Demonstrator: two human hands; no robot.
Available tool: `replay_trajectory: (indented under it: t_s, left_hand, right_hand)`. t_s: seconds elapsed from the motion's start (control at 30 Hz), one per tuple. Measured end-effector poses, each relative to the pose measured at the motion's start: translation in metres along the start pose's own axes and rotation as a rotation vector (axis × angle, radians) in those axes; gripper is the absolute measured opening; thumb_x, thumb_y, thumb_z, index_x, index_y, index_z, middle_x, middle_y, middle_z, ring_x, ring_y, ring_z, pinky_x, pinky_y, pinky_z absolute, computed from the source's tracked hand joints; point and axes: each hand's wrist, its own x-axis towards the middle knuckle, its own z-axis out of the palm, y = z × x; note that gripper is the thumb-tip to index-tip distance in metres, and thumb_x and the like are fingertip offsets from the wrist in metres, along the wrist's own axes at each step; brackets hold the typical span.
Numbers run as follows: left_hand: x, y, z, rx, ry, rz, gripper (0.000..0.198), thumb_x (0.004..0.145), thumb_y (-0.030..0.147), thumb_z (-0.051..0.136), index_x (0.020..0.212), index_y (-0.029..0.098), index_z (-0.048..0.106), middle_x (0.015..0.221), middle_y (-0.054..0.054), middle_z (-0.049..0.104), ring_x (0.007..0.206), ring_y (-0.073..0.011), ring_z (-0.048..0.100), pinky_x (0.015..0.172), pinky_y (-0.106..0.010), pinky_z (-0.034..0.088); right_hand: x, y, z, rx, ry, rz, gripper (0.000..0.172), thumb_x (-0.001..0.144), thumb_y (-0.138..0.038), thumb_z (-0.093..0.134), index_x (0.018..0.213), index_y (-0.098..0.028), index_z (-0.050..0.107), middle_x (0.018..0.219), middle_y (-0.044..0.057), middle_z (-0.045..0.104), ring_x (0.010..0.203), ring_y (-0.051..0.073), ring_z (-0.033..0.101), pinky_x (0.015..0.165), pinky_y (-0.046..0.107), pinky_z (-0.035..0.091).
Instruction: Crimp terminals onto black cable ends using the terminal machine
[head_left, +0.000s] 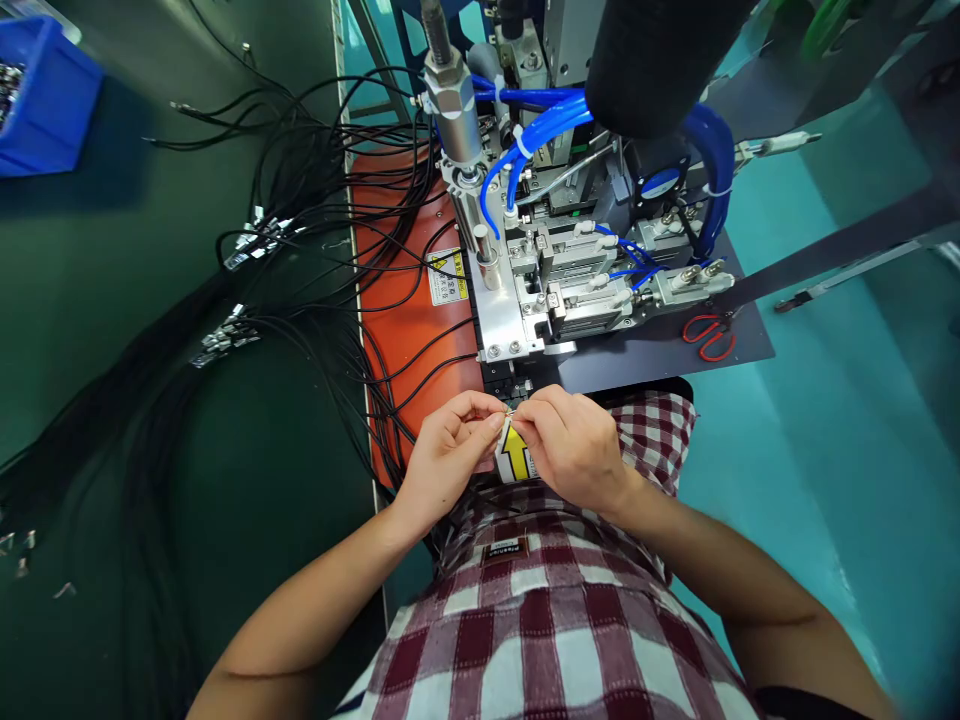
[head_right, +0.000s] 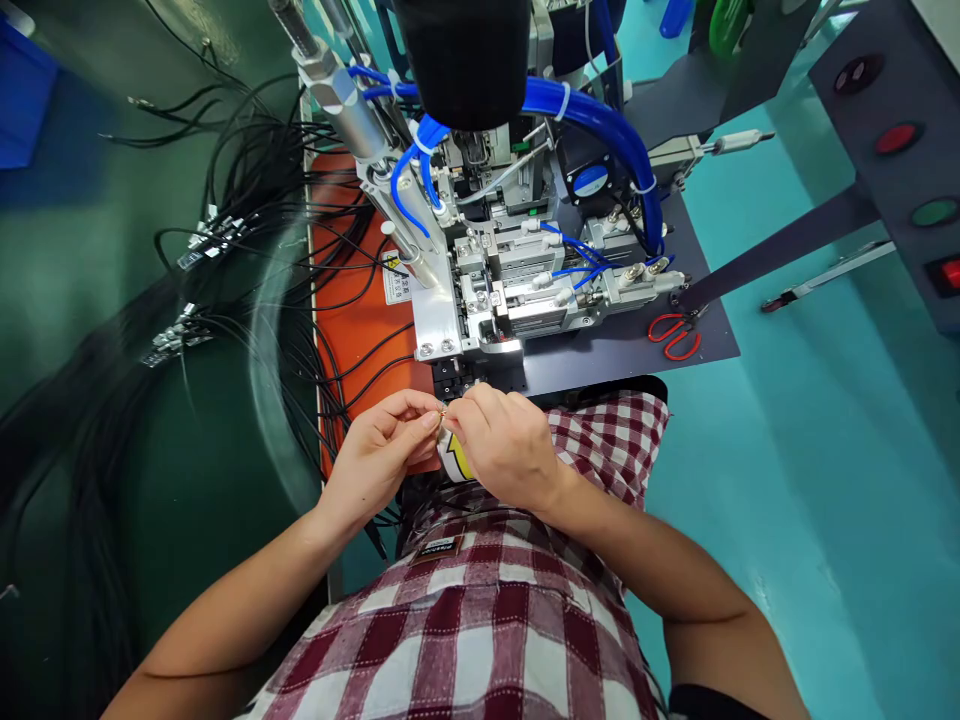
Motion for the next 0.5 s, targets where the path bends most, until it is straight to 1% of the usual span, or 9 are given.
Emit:
replay_trajectory:
  t_s: [0.1, 0.2, 0.27, 0.37, 0.5]
  left_hand:
    - [0.001, -0.001, 0.001, -0.057, -0.023, 0.020, 0.025, 0.083, 0.040, 0.068, 0.092, 0.018, 0.058, 0.054, 0.009, 0.038, 0.046, -0.0030, 0.029, 0.044, -0.014, 0.031]
    - [0.001, 0.000, 0.001, -0.080, -0.028, -0.002, 0.025, 0.082, 0.039, 0.069, 0.090, 0.018, 0.059, 0.053, 0.009, 0.037, 0.046, -0.0037, 0.030, 0.044, -0.015, 0.030]
    - [0.001, 0.001, 0.001, -0.087, -0.025, -0.021, 0.025, 0.081, 0.039, 0.070, 0.089, 0.018, 0.059, 0.052, 0.009, 0.035, 0.046, -0.0042, 0.030, 0.045, -0.016, 0.030]
    - [0.001, 0.002, 0.002, -0.087, -0.014, -0.026, 0.026, 0.079, 0.038, 0.073, 0.088, 0.017, 0.060, 0.051, 0.010, 0.034, 0.046, -0.0037, 0.027, 0.045, -0.017, 0.029]
    - [0.001, 0.001, 0.003, -0.077, 0.020, -0.019, 0.025, 0.077, 0.036, 0.074, 0.083, 0.016, 0.061, 0.051, 0.009, 0.038, 0.045, -0.0030, 0.028, 0.045, -0.017, 0.027]
  right_hand:
    - [-0.008, -0.001, 0.012, 0.161, 0.053, 0.135, 0.014, 0.097, -0.020, 0.046, 0.086, -0.019, 0.054, 0.080, 0.005, 0.059, 0.068, 0.017, 0.049, 0.062, 0.031, 0.037]
    - [-0.011, -0.003, 0.019, 0.413, 0.043, 0.316, 0.012, 0.097, -0.018, 0.043, 0.087, -0.020, 0.050, 0.082, 0.004, 0.055, 0.075, 0.016, 0.053, 0.067, 0.029, 0.042]
    - [-0.011, -0.006, 0.020, 0.528, 0.034, 0.395, 0.013, 0.097, -0.018, 0.042, 0.087, -0.021, 0.048, 0.083, 0.003, 0.054, 0.077, 0.016, 0.053, 0.068, 0.029, 0.043]
    - [-0.011, -0.008, 0.021, 0.590, 0.028, 0.425, 0.013, 0.097, -0.017, 0.042, 0.086, -0.022, 0.047, 0.083, 0.003, 0.052, 0.076, 0.016, 0.051, 0.069, 0.030, 0.043]
    - [-0.011, -0.008, 0.020, 0.578, 0.027, 0.406, 0.011, 0.096, -0.017, 0.042, 0.087, -0.021, 0.046, 0.083, 0.003, 0.051, 0.077, 0.016, 0.050, 0.070, 0.030, 0.042]
